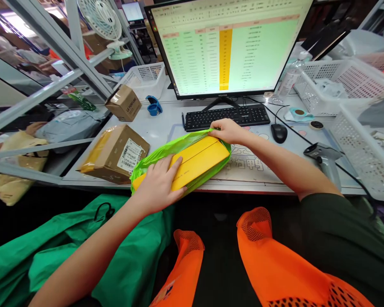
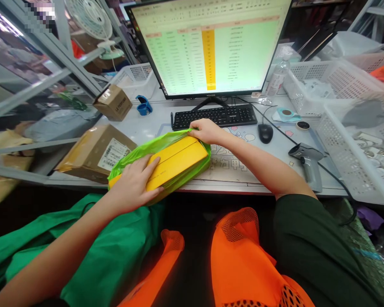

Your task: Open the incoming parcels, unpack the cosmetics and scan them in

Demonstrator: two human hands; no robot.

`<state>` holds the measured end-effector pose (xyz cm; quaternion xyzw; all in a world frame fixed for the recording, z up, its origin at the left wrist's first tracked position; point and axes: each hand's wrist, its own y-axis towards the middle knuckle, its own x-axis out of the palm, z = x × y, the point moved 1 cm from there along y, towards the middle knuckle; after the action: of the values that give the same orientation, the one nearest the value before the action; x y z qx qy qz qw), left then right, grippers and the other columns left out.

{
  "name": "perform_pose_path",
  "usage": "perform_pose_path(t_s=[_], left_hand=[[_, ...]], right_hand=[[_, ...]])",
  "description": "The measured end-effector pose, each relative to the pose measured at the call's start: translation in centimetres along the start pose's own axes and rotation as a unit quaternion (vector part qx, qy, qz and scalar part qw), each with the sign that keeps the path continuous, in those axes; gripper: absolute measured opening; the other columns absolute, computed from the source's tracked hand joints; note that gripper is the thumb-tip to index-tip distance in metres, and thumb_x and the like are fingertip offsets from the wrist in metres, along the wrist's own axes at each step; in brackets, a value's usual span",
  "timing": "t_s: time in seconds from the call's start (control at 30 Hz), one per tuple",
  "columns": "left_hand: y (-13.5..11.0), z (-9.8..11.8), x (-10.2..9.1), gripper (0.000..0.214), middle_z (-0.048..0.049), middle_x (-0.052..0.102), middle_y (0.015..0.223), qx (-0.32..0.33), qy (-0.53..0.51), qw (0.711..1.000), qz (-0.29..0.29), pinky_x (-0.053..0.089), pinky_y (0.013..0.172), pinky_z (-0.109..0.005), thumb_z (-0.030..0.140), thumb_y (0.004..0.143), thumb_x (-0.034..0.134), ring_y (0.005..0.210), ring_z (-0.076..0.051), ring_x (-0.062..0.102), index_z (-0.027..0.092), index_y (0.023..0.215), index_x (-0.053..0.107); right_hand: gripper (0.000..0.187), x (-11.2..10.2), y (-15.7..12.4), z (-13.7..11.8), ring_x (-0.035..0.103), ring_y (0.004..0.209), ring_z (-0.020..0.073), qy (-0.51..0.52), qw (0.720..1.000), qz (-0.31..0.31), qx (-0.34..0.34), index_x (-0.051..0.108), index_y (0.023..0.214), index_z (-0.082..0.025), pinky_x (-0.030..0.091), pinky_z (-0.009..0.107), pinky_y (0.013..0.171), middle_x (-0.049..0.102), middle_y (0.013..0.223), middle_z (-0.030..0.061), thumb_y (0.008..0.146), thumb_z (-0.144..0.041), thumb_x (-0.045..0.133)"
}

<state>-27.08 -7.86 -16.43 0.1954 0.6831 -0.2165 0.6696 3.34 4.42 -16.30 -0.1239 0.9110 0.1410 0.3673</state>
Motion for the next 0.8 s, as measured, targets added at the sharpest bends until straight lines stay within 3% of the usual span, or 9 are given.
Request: perform_pose_path(t_s=[0.1, 0.2, 0.4, 0.53, 0.67, 0.73, 0.8], left_hand=[[-0.6, 0.3, 0.3, 0.085, -0.0297, 0.036, 0.171, 0.010, -0.003, 1.000, 0.013, 0.037, 0.123, -0.065, 0.055, 0.096, 0.057, 0.155, -0.049, 0.040, 0.012, 0.166, 0.036], [-1.3, 0.5, 0.6, 0.083, -0.0288, 0.037, 0.171, 0.018, -0.012, 0.999, 0.031, 0.038, 0.122, -0.065, 0.053, 0.095, 0.059, 0.155, -0.049, 0.041, 0.013, 0.164, 0.039], [-2.9, 0.0, 1.1, 0.079, -0.0219, 0.045, 0.168, 0.030, -0.058, 0.996, 0.061, 0.042, 0.122, -0.061, 0.048, 0.088, 0.067, 0.154, -0.045, 0.045, 0.021, 0.160, 0.045], [-2.8, -0.1, 1.1, 0.081, -0.0207, 0.048, 0.167, 0.019, -0.079, 0.996, 0.049, 0.040, 0.125, -0.059, 0.051, 0.087, 0.069, 0.154, -0.043, 0.046, 0.020, 0.159, 0.047], [-1.8, 0.0, 0.2, 0.095, -0.0201, 0.046, 0.169, 0.009, -0.101, 0.994, 0.030, 0.039, 0.127, -0.059, 0.054, 0.083, 0.072, 0.155, -0.043, 0.047, 0.017, 0.165, 0.041], [-1.4, -0.7, -0.7, 0.102, -0.0194, 0.047, 0.169, -0.001, -0.147, 0.989, 0.028, 0.041, 0.127, -0.057, 0.063, 0.084, 0.071, 0.153, -0.043, 0.049, 0.016, 0.168, 0.037], [-1.6, -2.3, -1.6, 0.096, -0.0168, 0.055, 0.164, -0.022, -0.217, 0.975, 0.037, 0.043, 0.126, -0.053, 0.073, 0.091, 0.060, 0.149, -0.040, 0.055, 0.016, 0.167, 0.042]], right_hand=[[0.024, 1.2, 1.0, 1.3, 0.055, 0.072, 0.0172, 0.097, 0.991, -0.055, 0.071, 0.068, 0.075, -0.019, 0.040, 0.030, 0.069, 0.065, 0.072, 0.0012, 0.085, -0.041, 0.070], [0.028, 3.1, 0.9, 2.7, 0.054, 0.069, 0.0179, 0.125, 0.982, -0.089, 0.111, 0.067, 0.071, -0.019, 0.041, 0.030, 0.067, 0.062, 0.066, 0.0003, 0.079, -0.045, 0.072], [0.024, 6.4, -1.9, 4.6, 0.061, 0.085, 0.0230, 0.104, 0.990, -0.054, 0.080, 0.062, 0.067, -0.020, 0.047, 0.030, 0.075, 0.069, 0.078, 0.0039, 0.075, -0.039, 0.074], [0.025, 6.6, -2.9, 5.1, 0.066, 0.093, 0.0280, 0.094, 0.992, -0.051, 0.065, 0.070, 0.077, -0.021, 0.053, 0.035, 0.081, 0.075, 0.089, 0.0067, 0.082, -0.045, 0.073], [0.041, 3.0, -2.0, 2.1, 0.069, 0.106, 0.0330, 0.062, 0.997, -0.032, 0.035, 0.079, 0.104, -0.020, 0.054, 0.046, 0.100, 0.078, 0.106, 0.0115, 0.089, -0.057, 0.071], [0.057, 1.5, -2.1, -1.3, 0.065, 0.127, 0.0349, 0.025, 0.997, -0.040, -0.063, 0.076, 0.130, -0.024, 0.047, 0.051, 0.114, 0.074, 0.131, 0.0125, 0.092, -0.065, 0.068], [0.083, 1.8, -3.0, -5.1, 0.053, 0.145, 0.0385, -0.045, 0.977, -0.097, -0.186, 0.064, 0.152, -0.030, 0.037, 0.056, 0.125, 0.061, 0.154, 0.0120, 0.084, -0.075, 0.075]])
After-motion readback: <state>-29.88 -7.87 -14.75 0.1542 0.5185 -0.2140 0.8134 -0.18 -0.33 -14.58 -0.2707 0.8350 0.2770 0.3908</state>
